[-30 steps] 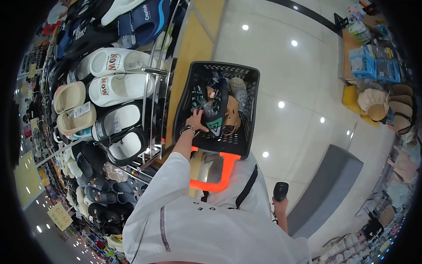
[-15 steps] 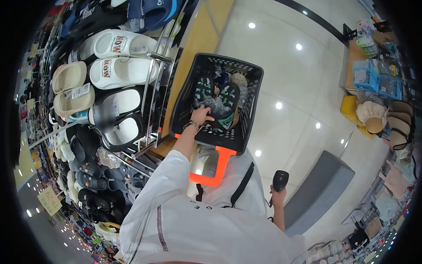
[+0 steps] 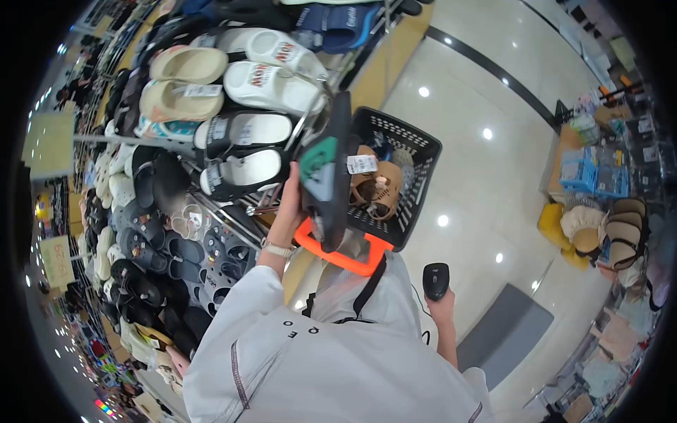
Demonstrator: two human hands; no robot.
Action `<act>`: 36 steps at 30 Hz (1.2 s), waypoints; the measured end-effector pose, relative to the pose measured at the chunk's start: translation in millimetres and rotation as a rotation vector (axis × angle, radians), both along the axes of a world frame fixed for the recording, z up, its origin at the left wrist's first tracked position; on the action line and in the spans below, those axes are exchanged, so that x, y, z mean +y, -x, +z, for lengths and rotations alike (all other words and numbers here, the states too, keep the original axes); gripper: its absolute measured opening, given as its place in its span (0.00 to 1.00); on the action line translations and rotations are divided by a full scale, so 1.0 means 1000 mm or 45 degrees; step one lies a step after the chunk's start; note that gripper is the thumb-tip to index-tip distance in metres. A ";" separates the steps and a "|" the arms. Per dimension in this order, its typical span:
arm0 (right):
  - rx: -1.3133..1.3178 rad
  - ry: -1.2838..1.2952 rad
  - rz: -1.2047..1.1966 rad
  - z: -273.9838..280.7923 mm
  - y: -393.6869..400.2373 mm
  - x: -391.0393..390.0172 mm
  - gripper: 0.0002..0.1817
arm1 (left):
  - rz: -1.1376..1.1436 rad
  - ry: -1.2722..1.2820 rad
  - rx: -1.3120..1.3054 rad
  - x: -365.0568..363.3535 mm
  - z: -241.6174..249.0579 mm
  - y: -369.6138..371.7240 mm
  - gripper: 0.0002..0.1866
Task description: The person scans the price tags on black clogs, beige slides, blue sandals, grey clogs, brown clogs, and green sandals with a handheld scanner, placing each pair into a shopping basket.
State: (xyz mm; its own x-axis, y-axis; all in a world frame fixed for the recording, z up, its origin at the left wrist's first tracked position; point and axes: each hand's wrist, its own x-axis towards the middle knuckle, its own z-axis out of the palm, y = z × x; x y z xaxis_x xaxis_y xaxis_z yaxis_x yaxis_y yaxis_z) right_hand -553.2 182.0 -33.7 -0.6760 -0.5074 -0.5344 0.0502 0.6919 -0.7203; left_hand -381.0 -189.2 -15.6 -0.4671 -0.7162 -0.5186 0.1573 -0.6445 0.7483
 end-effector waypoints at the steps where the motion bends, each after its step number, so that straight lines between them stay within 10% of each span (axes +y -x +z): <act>1: 0.027 -0.001 0.110 0.010 -0.005 -0.005 0.09 | 0.097 -0.136 0.179 0.001 0.020 -0.014 0.29; 11: -0.689 0.243 0.434 0.123 -0.098 -0.064 0.12 | 0.342 0.251 0.214 0.053 0.066 -0.231 0.26; 23: -0.546 0.555 0.894 0.153 -0.227 -0.166 0.13 | 0.496 0.314 -0.285 0.134 0.144 -0.375 0.20; 25: -0.569 0.561 0.938 0.154 -0.237 -0.175 0.13 | 0.232 0.833 -0.360 0.124 0.115 -0.387 0.17; 29: -0.508 0.572 1.060 0.154 -0.249 -0.190 0.13 | 0.151 1.345 -1.385 0.127 0.112 -0.369 0.20; 36: -0.543 0.550 1.056 0.140 -0.246 -0.206 0.12 | -0.154 1.581 -1.868 0.127 0.053 -0.386 0.17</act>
